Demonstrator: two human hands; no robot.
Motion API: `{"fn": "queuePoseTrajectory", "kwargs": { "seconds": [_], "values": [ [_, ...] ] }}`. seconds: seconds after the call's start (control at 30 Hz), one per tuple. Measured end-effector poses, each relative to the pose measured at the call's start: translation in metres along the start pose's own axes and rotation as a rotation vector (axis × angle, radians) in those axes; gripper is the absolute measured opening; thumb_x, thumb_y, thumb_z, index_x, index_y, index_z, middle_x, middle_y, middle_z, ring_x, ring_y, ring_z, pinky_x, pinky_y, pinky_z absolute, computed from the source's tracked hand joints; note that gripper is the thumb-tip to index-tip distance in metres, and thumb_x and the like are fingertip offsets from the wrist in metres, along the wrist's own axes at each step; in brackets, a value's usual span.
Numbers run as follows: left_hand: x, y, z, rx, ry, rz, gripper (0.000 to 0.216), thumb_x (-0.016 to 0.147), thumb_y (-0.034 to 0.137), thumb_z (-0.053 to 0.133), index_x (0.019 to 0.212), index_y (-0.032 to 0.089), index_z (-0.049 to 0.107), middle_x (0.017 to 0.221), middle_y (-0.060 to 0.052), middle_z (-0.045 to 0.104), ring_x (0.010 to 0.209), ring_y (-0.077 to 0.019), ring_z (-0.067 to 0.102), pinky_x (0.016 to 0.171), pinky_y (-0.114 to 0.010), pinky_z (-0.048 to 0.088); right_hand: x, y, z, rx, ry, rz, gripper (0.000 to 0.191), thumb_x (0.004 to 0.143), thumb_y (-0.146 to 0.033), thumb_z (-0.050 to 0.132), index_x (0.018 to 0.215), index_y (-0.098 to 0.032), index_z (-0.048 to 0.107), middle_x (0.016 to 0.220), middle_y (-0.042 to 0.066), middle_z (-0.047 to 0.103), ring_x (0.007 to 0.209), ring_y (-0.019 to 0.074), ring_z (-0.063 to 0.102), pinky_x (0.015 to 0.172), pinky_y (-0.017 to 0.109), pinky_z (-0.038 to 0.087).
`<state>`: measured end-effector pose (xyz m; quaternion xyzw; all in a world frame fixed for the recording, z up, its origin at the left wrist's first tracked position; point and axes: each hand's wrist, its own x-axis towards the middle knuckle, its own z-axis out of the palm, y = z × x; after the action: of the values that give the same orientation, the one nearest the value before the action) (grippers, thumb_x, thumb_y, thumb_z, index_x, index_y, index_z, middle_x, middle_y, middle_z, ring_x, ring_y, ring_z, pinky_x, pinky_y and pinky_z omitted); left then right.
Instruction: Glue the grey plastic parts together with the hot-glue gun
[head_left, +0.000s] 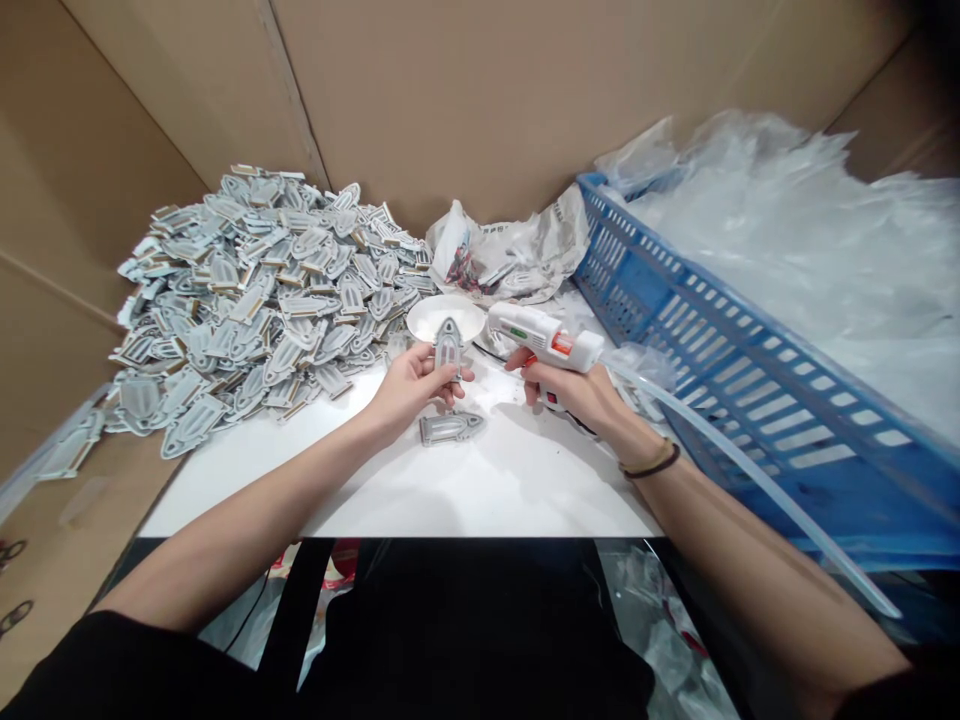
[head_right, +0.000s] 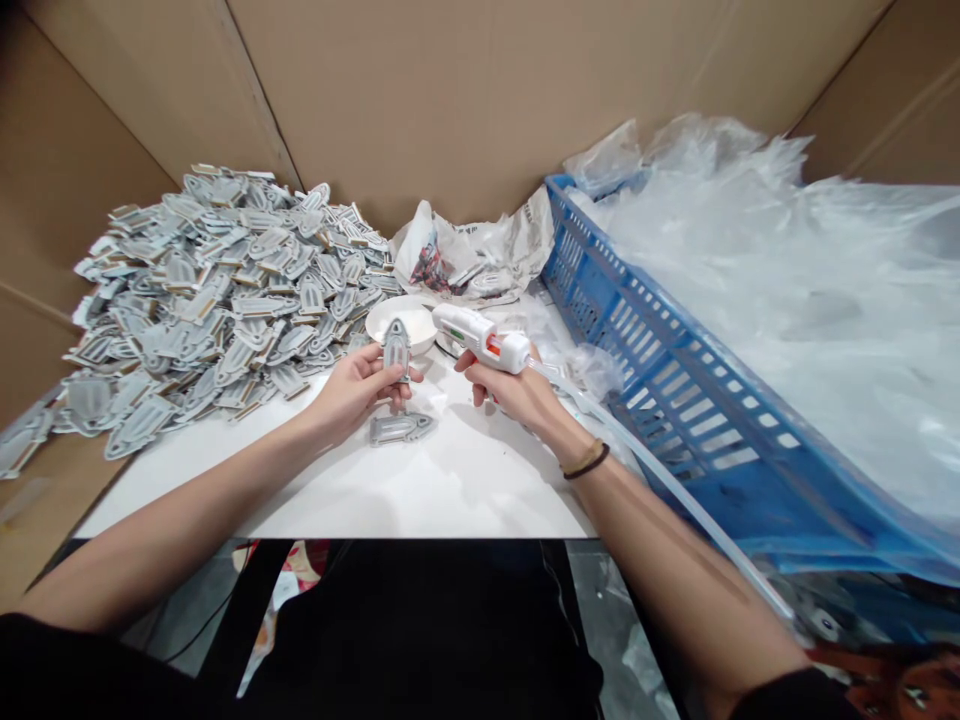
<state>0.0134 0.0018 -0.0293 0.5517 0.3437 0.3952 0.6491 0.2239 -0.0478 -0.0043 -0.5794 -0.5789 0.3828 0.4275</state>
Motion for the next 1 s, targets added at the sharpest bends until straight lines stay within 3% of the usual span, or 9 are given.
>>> {"fn": "queuePoseTrajectory", "kwargs": {
  "seconds": [0.1, 0.27, 0.4, 0.6, 0.7, 0.83, 1.0],
  "values": [
    [0.001, -0.001, -0.002, -0.008, 0.015, -0.004, 0.038, 0.074, 0.04, 0.075, 0.09, 0.011, 0.056, 0.091, -0.011, 0.071, 0.06, -0.0118, 0.063, 0.051, -0.022, 0.05, 0.0, 0.0, 0.001, 0.029, -0.03, -0.009, 0.019, 0.069, -0.024, 0.056, 0.083, -0.016, 0.067, 0.047, -0.003, 0.057, 0.044, 0.0104, 0.049, 0.046, 0.022, 0.036],
    [0.001, -0.001, -0.003, 0.017, 0.022, -0.016, 0.04, 0.077, 0.048, 0.072, 0.081, 0.012, 0.054, 0.072, -0.005, 0.068, 0.05, -0.0104, 0.06, 0.046, -0.02, 0.048, -0.001, 0.0, 0.002, 0.052, -0.046, -0.008, 0.019, 0.069, -0.024, 0.055, 0.083, -0.016, 0.066, 0.048, -0.003, 0.057, 0.043, 0.0114, 0.051, 0.045, 0.022, 0.038],
    [0.001, -0.001, -0.003, 0.031, 0.065, 0.002, 0.039, 0.075, 0.047, 0.074, 0.08, 0.013, 0.055, 0.074, -0.005, 0.068, 0.052, -0.011, 0.061, 0.042, -0.019, 0.046, -0.003, -0.002, 0.001, 0.044, -0.089, -0.017, 0.018, 0.069, -0.025, 0.055, 0.082, -0.017, 0.066, 0.048, -0.003, 0.057, 0.043, 0.0112, 0.051, 0.045, 0.022, 0.039],
    [0.001, 0.0, -0.002, 0.054, 0.122, 0.011, 0.034, 0.073, 0.039, 0.075, 0.085, 0.011, 0.059, 0.079, -0.007, 0.07, 0.066, -0.016, 0.07, 0.059, -0.023, 0.056, -0.005, 0.0, 0.004, 0.039, -0.158, -0.018, 0.015, 0.07, -0.027, 0.059, 0.079, -0.017, 0.064, 0.05, -0.003, 0.058, 0.044, 0.012, 0.054, 0.045, 0.023, 0.042],
    [0.001, 0.001, -0.001, 0.009, 0.125, 0.025, 0.039, 0.071, 0.039, 0.078, 0.09, 0.011, 0.058, 0.079, -0.006, 0.07, 0.069, -0.0172, 0.071, 0.065, -0.025, 0.058, -0.005, 0.007, 0.005, -0.06, -0.176, -0.076, 0.017, 0.076, -0.033, 0.06, 0.078, -0.016, 0.065, 0.049, -0.002, 0.059, 0.044, 0.0129, 0.055, 0.045, 0.024, 0.043],
    [0.0, 0.001, 0.001, -0.036, 0.13, -0.016, 0.049, 0.066, 0.041, 0.082, 0.092, 0.014, 0.051, 0.078, -0.006, 0.072, 0.068, -0.019, 0.072, 0.064, -0.027, 0.059, -0.003, 0.012, 0.005, -0.257, -0.144, -0.159, 0.023, 0.082, -0.033, 0.059, 0.066, -0.017, 0.063, 0.048, 0.0, 0.059, 0.046, 0.0126, 0.057, 0.046, 0.022, 0.041],
    [-0.001, 0.001, 0.002, -0.046, 0.108, -0.018, 0.051, 0.065, 0.041, 0.083, 0.088, 0.016, 0.045, 0.075, -0.005, 0.072, 0.069, -0.0208, 0.073, 0.062, -0.027, 0.059, -0.002, 0.011, 0.006, -0.337, -0.136, -0.173, 0.022, 0.083, -0.031, 0.058, 0.065, -0.018, 0.063, 0.048, -0.001, 0.061, 0.045, 0.0112, 0.056, 0.045, 0.021, 0.039]
  ]
}}
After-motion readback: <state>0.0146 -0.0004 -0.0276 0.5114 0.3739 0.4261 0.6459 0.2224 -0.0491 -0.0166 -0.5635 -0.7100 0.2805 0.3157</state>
